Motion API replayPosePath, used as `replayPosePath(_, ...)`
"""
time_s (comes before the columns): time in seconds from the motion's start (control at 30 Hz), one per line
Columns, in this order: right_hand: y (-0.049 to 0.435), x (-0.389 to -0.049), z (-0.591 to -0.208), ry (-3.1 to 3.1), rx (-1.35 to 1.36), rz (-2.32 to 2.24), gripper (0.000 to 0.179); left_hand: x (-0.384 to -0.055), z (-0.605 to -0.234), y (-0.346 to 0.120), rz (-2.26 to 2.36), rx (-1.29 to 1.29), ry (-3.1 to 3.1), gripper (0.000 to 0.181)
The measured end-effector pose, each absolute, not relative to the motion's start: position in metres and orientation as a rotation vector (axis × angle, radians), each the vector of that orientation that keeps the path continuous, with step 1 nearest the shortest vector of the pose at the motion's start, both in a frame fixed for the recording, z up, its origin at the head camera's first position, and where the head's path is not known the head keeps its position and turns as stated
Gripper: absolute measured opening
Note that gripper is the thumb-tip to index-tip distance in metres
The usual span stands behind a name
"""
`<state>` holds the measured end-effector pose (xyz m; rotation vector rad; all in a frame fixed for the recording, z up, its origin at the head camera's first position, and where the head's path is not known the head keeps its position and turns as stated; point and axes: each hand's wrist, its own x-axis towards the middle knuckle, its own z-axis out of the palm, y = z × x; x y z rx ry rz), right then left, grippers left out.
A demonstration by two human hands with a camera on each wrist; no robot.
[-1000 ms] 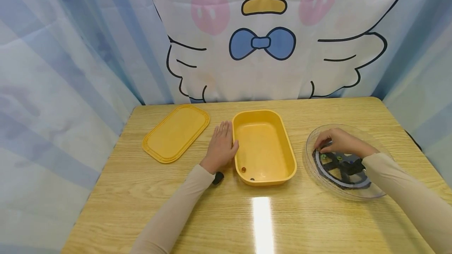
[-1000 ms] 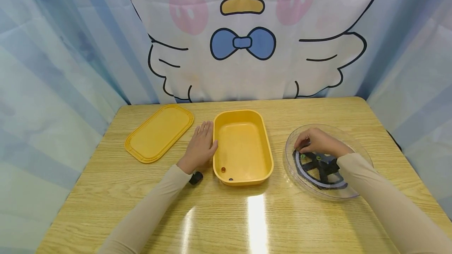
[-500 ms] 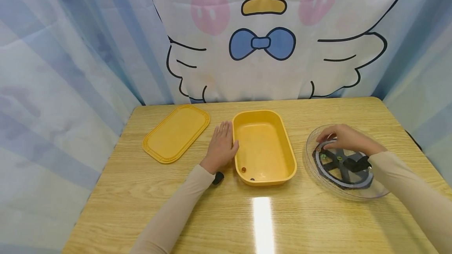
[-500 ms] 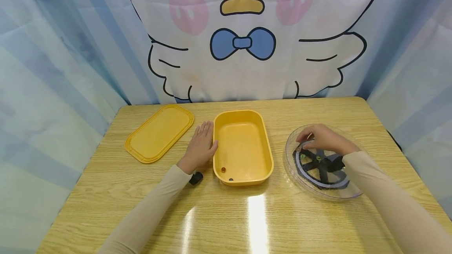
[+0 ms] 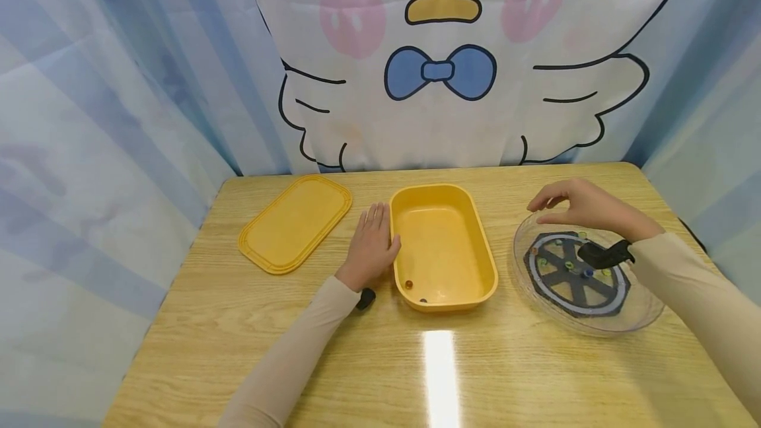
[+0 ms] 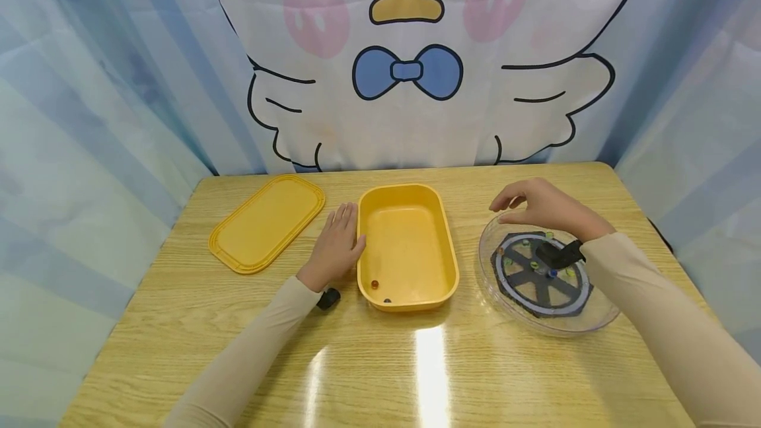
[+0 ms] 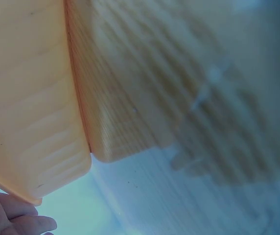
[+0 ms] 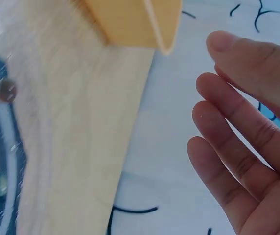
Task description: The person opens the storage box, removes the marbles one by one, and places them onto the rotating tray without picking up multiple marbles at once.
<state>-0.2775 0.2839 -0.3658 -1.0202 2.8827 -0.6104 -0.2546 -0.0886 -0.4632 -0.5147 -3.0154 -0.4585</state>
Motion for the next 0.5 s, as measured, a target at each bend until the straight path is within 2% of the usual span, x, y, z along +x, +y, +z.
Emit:
replayPosePath(0.23,0.250,-0.282,-0.351,2.800,-1.127,-0.693,0.017,-0.255,-0.463,-0.090,-0.469,-0.513,-3.017,0.066)
replayPosePath(0.5,0.201,-0.286,-0.354,2.606,-1.244,-0.771,0.017,-0.256,-0.463,-0.090,-0.461,-0.517,-3.015,0.066)
